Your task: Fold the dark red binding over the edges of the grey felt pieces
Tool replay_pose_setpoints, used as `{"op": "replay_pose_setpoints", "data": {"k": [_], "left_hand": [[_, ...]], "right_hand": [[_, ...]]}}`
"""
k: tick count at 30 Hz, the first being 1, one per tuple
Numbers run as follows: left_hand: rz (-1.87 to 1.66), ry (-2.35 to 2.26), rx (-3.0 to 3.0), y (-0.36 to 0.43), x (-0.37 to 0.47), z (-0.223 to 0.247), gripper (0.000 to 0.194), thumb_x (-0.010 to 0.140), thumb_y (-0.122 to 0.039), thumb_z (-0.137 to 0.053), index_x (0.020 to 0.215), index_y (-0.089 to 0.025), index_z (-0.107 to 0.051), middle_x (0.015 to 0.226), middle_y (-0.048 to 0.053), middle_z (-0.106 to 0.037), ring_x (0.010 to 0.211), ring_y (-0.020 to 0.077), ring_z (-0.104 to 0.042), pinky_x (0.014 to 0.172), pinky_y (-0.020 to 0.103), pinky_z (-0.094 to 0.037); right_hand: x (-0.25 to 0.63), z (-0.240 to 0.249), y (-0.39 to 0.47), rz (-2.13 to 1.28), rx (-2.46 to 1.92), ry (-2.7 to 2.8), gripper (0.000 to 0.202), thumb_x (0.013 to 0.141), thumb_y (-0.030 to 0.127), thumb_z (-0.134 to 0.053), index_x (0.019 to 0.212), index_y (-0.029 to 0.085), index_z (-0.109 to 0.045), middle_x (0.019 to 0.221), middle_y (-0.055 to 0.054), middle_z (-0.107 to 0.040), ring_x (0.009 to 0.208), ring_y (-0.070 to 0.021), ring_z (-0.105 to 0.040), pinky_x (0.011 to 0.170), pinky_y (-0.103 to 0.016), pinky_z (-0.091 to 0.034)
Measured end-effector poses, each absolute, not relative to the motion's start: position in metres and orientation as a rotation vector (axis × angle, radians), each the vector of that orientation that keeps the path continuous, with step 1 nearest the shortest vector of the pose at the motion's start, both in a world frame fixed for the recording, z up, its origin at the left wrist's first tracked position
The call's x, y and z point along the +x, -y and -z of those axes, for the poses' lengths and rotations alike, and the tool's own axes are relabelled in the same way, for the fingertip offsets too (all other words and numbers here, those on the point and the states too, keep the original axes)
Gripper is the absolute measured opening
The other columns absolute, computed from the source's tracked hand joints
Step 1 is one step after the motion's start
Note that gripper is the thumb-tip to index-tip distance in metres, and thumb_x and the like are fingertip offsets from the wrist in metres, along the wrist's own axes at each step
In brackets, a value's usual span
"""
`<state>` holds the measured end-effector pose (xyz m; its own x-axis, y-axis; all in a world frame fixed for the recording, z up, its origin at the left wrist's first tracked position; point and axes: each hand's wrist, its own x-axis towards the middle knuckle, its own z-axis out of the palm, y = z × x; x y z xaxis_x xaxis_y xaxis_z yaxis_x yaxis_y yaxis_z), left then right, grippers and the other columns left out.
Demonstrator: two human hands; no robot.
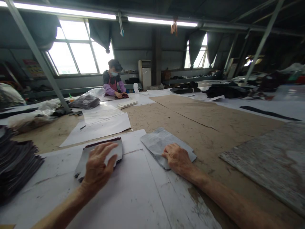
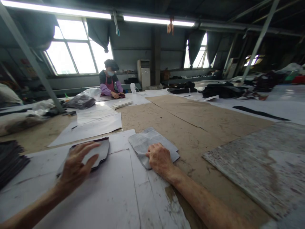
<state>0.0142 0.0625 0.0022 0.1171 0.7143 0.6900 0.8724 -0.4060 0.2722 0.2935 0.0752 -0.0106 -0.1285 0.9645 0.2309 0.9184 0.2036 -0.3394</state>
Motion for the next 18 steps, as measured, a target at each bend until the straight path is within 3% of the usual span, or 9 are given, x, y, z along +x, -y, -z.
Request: {"op": "replay_pose_setpoints", "data": {"k": [2, 5, 9, 14, 18], "left_hand": [[0.976, 1.292, -2.561, -0.046, 0.051, -0.007, 0.023, 0.083, -0.023, -0.043, 0.099, -0.025, -0.06, 0.101, 0.004, -0.063, 0.096, 0.0211, -0.056, 0.086, 0.036, -0.04], [0.74, 1.131, -2.806, -0.036, 0.098, -0.008, 0.027, 0.083, -0.022, -0.045, 0.106, -0.022, -0.058, 0.107, 0.007, -0.062, 0.096, 0.0213, -0.054, 0.084, 0.036, -0.04], [0.653, 1.269, -2.78, -0.053, 0.13, 0.001, 0.021, 0.085, -0.025, -0.044, 0.098, -0.02, -0.059, 0.105, 0.006, -0.062, 0.092, 0.0209, -0.055, 0.08, 0.034, -0.04], [0.609, 1.522, -2.632, -0.071, 0.137, 0.013, 0.022, 0.084, -0.033, -0.045, 0.092, -0.018, -0.059, 0.106, 0.009, -0.06, 0.1, 0.0278, -0.047, 0.085, 0.043, -0.03], [0.592, 1.601, -2.576, -0.07, 0.137, 0.012, 0.022, 0.083, -0.025, -0.042, 0.097, -0.022, -0.059, 0.107, 0.006, -0.061, 0.1, 0.0266, -0.046, 0.083, 0.043, -0.028]], "right_hand": [[0.294, 0.011, -0.078, -0.168, -1.774, 2.089, 0.019, 0.087, 0.031, -0.05, 0.087, 0.014, -0.059, 0.093, -0.004, -0.06, 0.09, -0.0156, -0.056, 0.082, -0.037, -0.044], [0.297, 0.007, -0.081, -0.221, -1.806, 2.057, 0.021, 0.088, 0.032, -0.05, 0.093, 0.014, -0.058, 0.094, -0.004, -0.06, 0.085, -0.0146, -0.057, 0.078, -0.035, -0.047], [0.299, 0.0, -0.08, -0.325, -1.84, 1.999, 0.022, 0.088, 0.032, -0.049, 0.098, 0.014, -0.057, 0.096, -0.004, -0.059, 0.083, -0.0141, -0.058, 0.075, -0.034, -0.048], [0.301, 0.003, -0.083, -0.446, -1.858, 1.911, 0.023, 0.088, 0.033, -0.05, 0.1, 0.014, -0.057, 0.099, -0.005, -0.059, 0.087, -0.0155, -0.057, 0.077, -0.036, -0.048], [0.311, 0.002, -0.092, -0.503, -1.861, 1.791, 0.026, 0.088, 0.035, -0.05, 0.101, 0.013, -0.057, 0.096, -0.003, -0.059, 0.081, -0.015, -0.058, 0.07, -0.032, -0.05]]}}
